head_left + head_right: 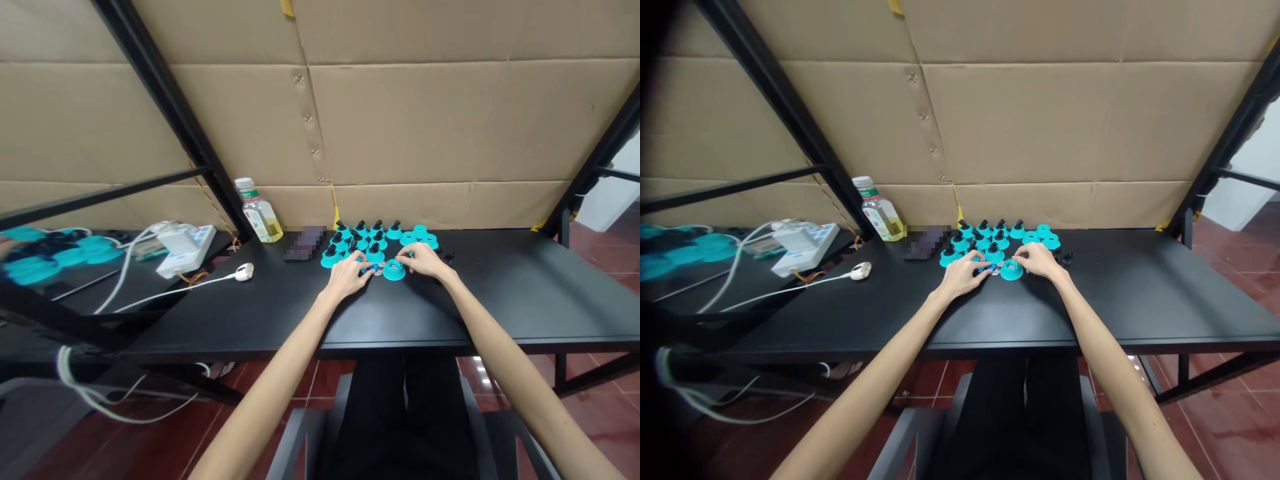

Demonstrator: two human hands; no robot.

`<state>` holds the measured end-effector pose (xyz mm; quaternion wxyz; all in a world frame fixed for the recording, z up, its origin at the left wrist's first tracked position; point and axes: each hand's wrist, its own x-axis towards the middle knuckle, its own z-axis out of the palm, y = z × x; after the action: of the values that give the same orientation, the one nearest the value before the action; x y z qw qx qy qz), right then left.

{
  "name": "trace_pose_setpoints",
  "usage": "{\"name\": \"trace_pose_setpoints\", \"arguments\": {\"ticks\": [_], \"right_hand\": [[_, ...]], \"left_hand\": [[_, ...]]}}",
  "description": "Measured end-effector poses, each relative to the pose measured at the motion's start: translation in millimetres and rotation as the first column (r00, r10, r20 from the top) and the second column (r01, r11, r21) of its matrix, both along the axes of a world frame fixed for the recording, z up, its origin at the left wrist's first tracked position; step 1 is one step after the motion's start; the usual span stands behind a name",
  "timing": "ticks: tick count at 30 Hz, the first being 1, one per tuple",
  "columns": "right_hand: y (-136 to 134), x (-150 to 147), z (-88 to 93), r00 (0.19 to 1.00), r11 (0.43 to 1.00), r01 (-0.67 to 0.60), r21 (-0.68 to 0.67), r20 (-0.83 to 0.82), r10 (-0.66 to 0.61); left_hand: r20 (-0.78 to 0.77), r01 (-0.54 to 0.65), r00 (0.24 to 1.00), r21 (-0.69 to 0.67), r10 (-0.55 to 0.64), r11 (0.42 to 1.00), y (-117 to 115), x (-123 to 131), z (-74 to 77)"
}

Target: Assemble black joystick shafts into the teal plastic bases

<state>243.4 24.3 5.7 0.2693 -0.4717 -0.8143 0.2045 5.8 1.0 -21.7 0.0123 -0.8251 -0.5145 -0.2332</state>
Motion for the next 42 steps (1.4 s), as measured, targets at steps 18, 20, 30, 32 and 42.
{"name": "trace_pose_setpoints", "arguments": {"ticks": [18, 20, 30, 32, 42], "right_hand": [[-11, -16, 10.1, 0.989, 0.988, 0.046, 0.146, -0.146, -0.024], [-14, -22, 8.5, 0.982, 0.992, 0.002, 0.127, -0.186, 0.022], [-9, -33, -3.5, 0.935, 0.999, -0.039, 0.018, -0.351, 0.043], [-7, -32, -4.5, 0.935, 0.999, -0.028, 0.033, -0.352, 0.038], [-10, -28, 1.3, 0.888, 0.985, -0.130, -0.114, -0.456, 0.064]], "left_hand": [[0.597, 0.038, 0.802, -0.083, 0.019, 0.996, 8, 9, 5.9], [0.659, 0.093, 0.752, -0.125, 0.013, 0.988, 6, 13, 7.9], [0.816, 0.332, 0.569, -0.340, 0.101, 0.880, -4, 23, 15.2], [0.824, 0.358, 0.552, -0.372, 0.127, 0.856, -4, 22, 16.2], [0.882, 0.484, 0.432, -0.401, 0.185, 0.778, -2, 20, 13.2]]}}
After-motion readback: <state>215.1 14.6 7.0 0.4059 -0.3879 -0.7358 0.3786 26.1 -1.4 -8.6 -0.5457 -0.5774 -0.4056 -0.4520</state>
